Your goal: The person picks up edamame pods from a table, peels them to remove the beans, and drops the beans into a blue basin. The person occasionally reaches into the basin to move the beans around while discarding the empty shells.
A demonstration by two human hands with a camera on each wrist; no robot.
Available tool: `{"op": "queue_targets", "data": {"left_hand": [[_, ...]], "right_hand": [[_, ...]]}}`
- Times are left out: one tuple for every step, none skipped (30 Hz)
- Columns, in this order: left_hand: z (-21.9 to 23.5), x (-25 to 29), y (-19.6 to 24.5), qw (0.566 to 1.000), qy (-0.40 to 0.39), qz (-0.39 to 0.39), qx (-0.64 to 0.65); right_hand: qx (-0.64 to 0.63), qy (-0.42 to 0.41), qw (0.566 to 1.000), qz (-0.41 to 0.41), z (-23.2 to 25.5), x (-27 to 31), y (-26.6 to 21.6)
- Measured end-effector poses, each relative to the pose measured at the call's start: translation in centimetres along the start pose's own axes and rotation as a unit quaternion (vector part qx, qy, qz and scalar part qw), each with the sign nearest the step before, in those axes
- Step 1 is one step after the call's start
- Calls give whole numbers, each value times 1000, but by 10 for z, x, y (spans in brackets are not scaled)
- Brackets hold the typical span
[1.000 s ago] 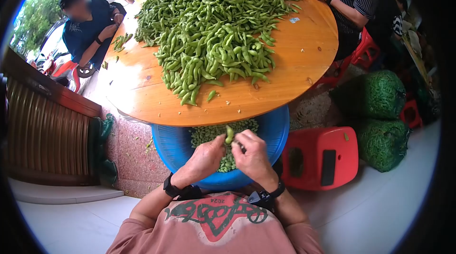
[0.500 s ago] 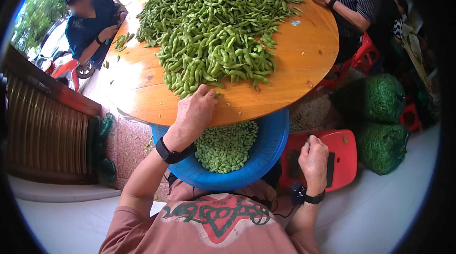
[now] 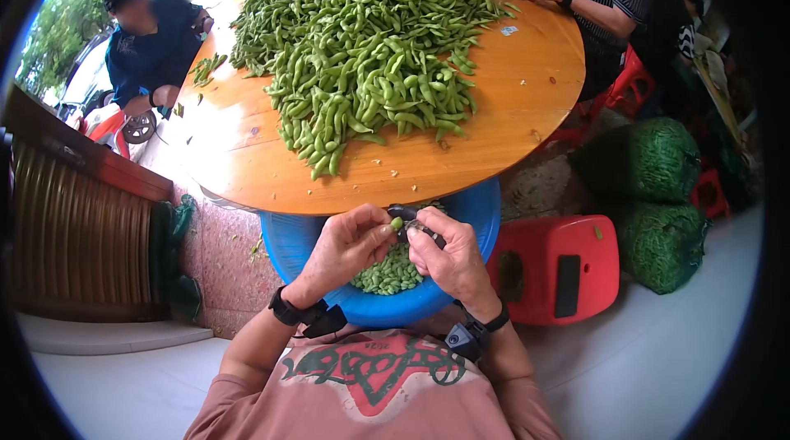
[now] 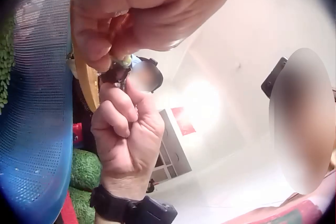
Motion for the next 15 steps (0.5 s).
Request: {"op": "queue_targets", "data": {"left_hand": [[2, 2, -3, 999, 29, -12, -10], [3, 4, -5, 998, 58, -24, -20], [3, 5, -6, 997, 72, -30, -31], [1, 6, -10, 997, 71, -29, -30], [0, 7, -11, 996, 73, -38, -45], [-1, 7, -12, 994, 76, -48, -60], [1, 7, -16, 994, 75, -47, -60], [-4, 3, -29, 995, -14, 3, 96], [-13, 3, -37, 962, -102, 53, 248], [-13, 3, -38, 962, -102, 54, 248], [-20, 6, -45, 933, -142, 99, 317], [-28, 9, -50, 894, -181, 143, 383], [-29, 9, -51, 883, -195, 136, 404], [-29, 9, -54, 883, -195, 136, 404], [-29, 8, -56, 887, -192, 132, 400]], "right_hand": [[4, -3, 1000, -7, 0, 2, 4], [9, -4, 1000, -13, 0, 4, 7], [9, -4, 1000, -15, 1, 5, 10], [28, -4, 1000, -9, 2, 5, 12], [47, -5, 999, -4, 3, 6, 12], [47, -4, 999, -5, 3, 6, 12], [43, -10, 999, -8, 3, 6, 12], [39, -16, 999, -11, 2, 6, 12], [38, -16, 999, -11, 8, 6, 13], [-46, -43, 997, -52, 12, 8, 22], [-130, -70, 985, -93, 10, 10, 29], [-131, -68, 985, -93, 11, 10, 31], [-139, -74, 982, -104, 11, 9, 34], [-147, -81, 979, -116, 10, 10, 36], [-147, -81, 979, -116, 8, 10, 35]]}}
Point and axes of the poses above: each hand's wrist, its own x-axis away from the middle knuckle, its own z-axis out of the back of the hand, y = z × x, the point moved 8 cm from there along -x, towards the middle knuckle, and after that the axes turned 10 degrees about z, right-handed, at the moved point
